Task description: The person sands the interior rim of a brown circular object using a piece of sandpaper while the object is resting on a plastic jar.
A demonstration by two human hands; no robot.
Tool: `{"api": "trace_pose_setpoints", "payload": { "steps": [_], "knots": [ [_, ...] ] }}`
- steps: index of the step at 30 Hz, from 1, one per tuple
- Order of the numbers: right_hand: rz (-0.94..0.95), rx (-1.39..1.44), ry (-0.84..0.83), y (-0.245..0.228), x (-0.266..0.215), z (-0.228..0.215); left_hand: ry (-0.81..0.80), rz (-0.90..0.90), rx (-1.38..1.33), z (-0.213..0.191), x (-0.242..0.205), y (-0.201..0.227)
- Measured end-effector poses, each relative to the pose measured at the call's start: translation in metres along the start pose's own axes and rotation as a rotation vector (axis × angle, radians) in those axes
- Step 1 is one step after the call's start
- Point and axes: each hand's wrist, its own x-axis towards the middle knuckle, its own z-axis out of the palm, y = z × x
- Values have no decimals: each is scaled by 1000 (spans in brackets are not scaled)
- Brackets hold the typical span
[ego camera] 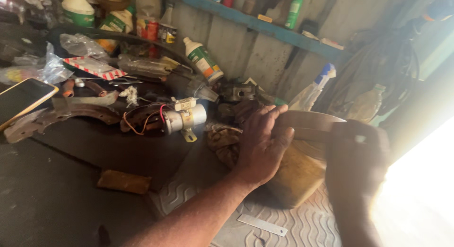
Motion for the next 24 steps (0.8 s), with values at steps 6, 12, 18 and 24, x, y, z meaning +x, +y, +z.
{"api": "trace_pose_setpoints", "payload": {
  "steps": [6, 12, 18, 24],
  "knots": [
    [-35, -152, -70, -1, -6, 10, -19, -12, -8, 1, 3, -1],
    [-130, -104, -24, 2, -1, 5, 5, -1, -3, 8, 2, 1],
    [-134, -200, -60, -14, 1, 9, -58, -35, -8, 1, 0, 0],
    [-215, -548, -139, -13, -1, 14, -45, -28, -10, 6, 2, 0]
  ]
}}
